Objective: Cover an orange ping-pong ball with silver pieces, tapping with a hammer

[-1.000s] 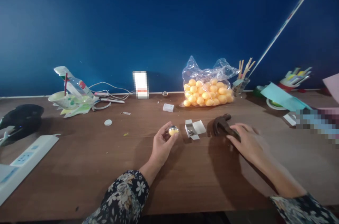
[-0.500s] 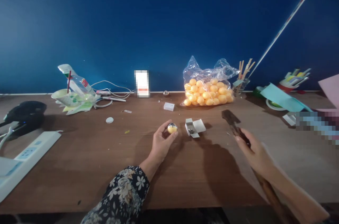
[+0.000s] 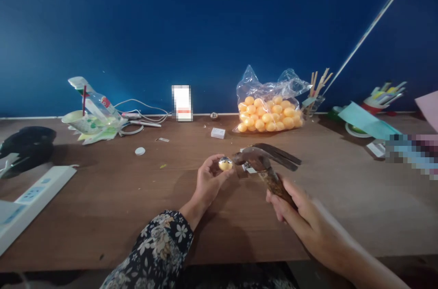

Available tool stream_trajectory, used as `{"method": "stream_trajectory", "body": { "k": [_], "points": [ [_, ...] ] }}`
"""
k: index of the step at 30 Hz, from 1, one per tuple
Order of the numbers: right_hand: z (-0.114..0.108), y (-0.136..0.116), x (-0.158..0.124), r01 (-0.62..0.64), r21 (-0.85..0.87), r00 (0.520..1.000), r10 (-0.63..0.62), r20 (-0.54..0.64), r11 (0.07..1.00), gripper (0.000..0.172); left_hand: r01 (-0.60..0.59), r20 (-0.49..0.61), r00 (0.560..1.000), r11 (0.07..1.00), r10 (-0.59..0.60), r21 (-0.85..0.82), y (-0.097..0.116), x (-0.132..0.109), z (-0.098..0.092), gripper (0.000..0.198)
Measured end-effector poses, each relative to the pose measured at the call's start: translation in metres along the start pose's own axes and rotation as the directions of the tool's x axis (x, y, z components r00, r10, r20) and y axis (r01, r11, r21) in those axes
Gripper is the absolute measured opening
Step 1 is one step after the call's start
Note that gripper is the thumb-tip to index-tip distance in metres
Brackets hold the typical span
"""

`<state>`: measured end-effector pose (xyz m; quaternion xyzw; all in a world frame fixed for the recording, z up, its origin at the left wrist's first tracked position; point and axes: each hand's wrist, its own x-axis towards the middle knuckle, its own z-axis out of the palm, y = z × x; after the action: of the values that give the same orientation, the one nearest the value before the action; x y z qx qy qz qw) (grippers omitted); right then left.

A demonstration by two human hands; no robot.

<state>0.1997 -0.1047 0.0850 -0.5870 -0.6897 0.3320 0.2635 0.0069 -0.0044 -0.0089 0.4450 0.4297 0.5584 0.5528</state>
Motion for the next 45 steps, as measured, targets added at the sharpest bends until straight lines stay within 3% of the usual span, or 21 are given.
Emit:
{"method": "stream_trajectory", "body": {
  "k": [6,11,16,21,26,32,39,45],
  "points": [
    [0.007,-0.004,0.007,0.011,0.019,0.998,-0.012,0.054,1.0,0.019,-0.009,0.041,0.999,0.999,0.011,-0.053,0.0,-0.001,0.002,0.051],
    [0.009,-0.003,0.009,0.026,0.031,0.999,-0.025,-0.027,0.999,0.021,-0.024,0.005,1.0,0.998,0.024,-0.051,-0.001,0.0,0.003,0.051],
    [0.01,-0.004,0.01,0.018,0.027,0.999,-0.019,0.028,0.999,0.019,-0.018,0.034,0.999,0.998,0.02,-0.066,0.0,-0.001,0.002,0.05],
    [0.008,-0.002,0.008,0.03,0.048,0.998,-0.028,-0.056,0.998,0.021,-0.017,-0.014,1.0,0.998,0.016,-0.056,-0.001,-0.001,0.004,0.051],
    [0.014,0.001,0.011,0.016,0.051,0.999,-0.018,0.041,0.999,0.018,-0.017,0.023,1.0,0.997,0.019,-0.073,-0.001,-0.002,0.003,0.049],
    [0.013,-0.001,0.012,0.031,0.067,0.999,-0.029,-0.03,0.997,0.018,-0.033,-0.009,0.999,0.999,0.033,-0.029,0.0,-0.002,0.004,0.05],
    [0.016,-0.001,0.011,0.02,0.06,0.999,-0.022,0.034,0.998,0.016,-0.045,0.023,0.999,0.998,0.046,-0.044,-0.001,-0.002,0.004,0.046],
    [0.011,-0.004,0.008,0.026,0.076,0.999,-0.024,-0.029,0.997,0.019,-0.1,-0.014,0.995,0.994,0.1,0.048,-0.007,-0.002,0.003,0.048]
  ]
}}
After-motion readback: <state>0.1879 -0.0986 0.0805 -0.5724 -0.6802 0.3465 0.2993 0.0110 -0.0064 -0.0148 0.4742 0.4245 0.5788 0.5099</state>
